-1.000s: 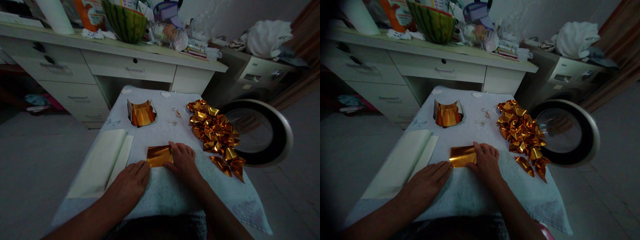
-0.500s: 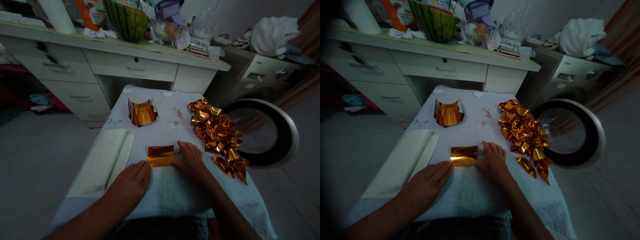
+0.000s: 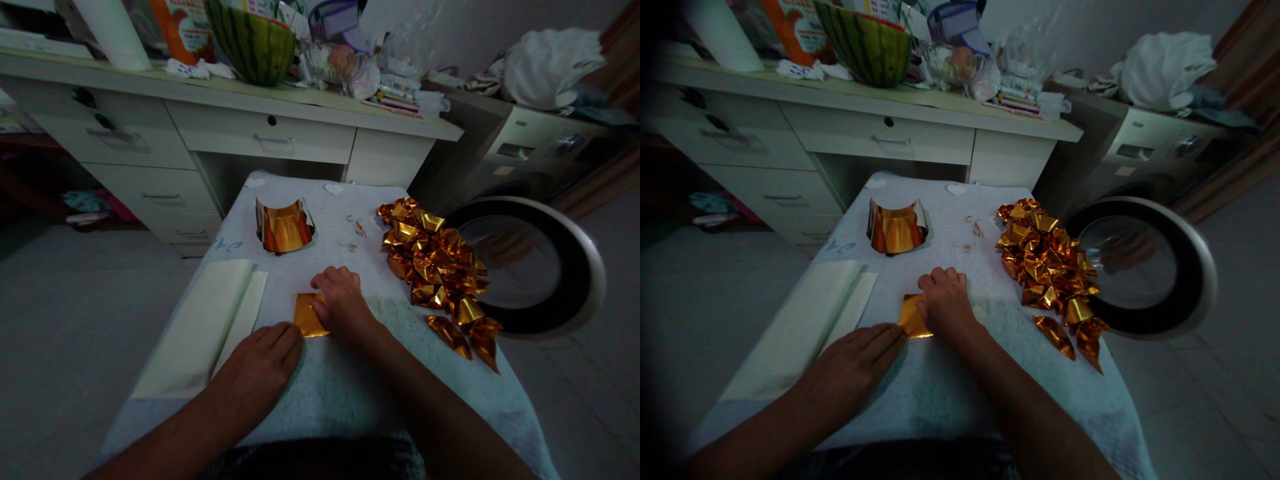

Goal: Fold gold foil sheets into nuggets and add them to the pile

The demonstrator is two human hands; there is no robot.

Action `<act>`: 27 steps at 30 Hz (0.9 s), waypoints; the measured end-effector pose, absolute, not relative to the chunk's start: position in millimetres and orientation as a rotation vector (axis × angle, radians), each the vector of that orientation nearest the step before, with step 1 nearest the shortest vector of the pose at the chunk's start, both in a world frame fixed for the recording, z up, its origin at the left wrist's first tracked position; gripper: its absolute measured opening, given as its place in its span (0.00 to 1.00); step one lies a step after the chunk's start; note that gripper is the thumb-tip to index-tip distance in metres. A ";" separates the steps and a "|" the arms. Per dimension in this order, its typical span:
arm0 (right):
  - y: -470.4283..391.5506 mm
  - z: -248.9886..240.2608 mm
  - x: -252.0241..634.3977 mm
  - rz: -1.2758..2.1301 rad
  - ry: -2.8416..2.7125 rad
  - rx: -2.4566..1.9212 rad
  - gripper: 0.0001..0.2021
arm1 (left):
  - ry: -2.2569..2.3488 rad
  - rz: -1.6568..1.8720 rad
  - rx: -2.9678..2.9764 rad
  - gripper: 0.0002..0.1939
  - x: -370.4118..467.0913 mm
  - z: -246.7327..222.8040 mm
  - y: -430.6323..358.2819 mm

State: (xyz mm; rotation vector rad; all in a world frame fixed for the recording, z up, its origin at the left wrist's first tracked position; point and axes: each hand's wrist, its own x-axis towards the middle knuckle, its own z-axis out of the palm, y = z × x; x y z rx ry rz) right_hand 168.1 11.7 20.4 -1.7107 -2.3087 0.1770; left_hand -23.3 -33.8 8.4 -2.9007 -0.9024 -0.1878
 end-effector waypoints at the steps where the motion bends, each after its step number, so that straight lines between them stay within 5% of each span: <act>1: 12.0 17.7 167.6 0.131 -2.289 -1.720 0.12 | -0.920 -0.193 -2.930 0.17 -23.5 8.9 -32.3; 11: 9.1 5.2 167.7 0.154 -2.250 -1.685 0.10 | -1.700 -0.270 -2.882 0.08 -12.2 35.5 10.3; 17: 8.8 0.6 166.2 0.193 -2.230 -1.664 0.10 | -1.733 -0.218 -2.722 0.12 -6.1 26.9 30.1; 27: 10.2 5.3 162.7 0.160 -2.340 -1.659 0.09 | -1.863 -0.475 -2.857 0.05 -3.9 12.3 37.7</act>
